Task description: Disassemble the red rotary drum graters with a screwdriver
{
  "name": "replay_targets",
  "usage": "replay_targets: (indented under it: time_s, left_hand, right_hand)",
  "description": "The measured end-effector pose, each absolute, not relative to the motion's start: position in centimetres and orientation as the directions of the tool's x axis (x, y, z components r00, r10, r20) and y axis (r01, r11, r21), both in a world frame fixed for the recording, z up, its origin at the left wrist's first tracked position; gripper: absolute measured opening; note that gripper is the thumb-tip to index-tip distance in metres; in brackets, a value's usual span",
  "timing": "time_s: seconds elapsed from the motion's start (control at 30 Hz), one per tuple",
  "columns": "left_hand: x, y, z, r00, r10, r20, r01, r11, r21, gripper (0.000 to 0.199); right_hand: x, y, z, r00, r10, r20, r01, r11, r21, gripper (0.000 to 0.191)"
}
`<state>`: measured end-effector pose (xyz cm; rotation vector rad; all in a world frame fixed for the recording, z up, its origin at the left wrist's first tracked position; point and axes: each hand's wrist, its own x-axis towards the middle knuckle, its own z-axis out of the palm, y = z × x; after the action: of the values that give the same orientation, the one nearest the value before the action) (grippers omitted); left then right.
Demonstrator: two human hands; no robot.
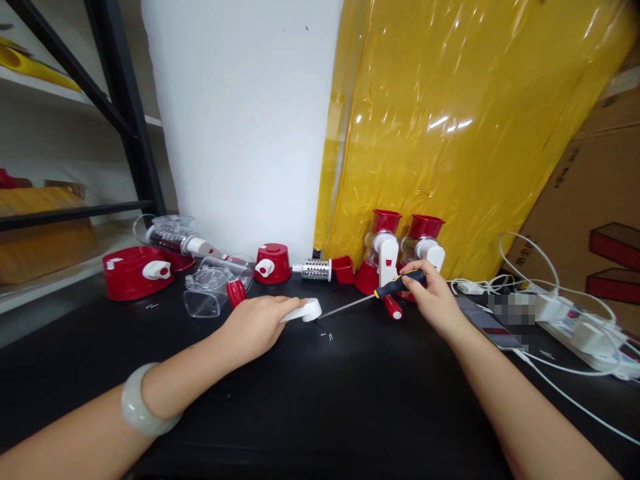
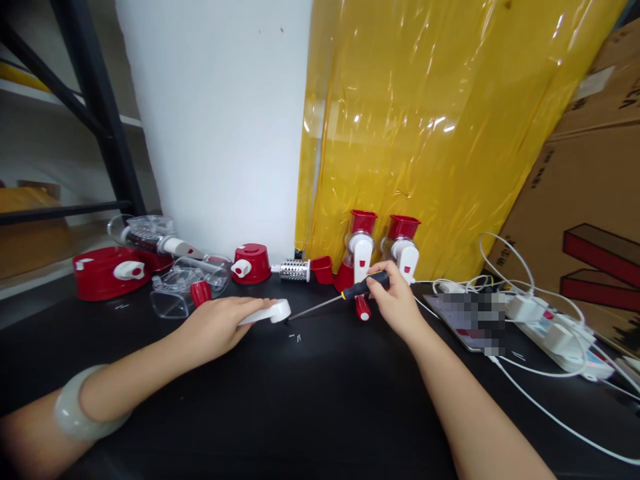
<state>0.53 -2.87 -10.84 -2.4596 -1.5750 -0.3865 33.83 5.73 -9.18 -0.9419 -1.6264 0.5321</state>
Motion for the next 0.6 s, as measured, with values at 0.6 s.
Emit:
replay_targets:
  time_s: [0.6]
  left_hand:
    - [0.9, -2.4, -10.5, 0.238, 0.895, 0.377, 0.947, -0.300, 0.115, 0.050]
  right_hand:
    - [33.4, 4.6, -9.9, -0.484, 0.691, 0.537, 0.586, 0.712, -0.387, 0.022]
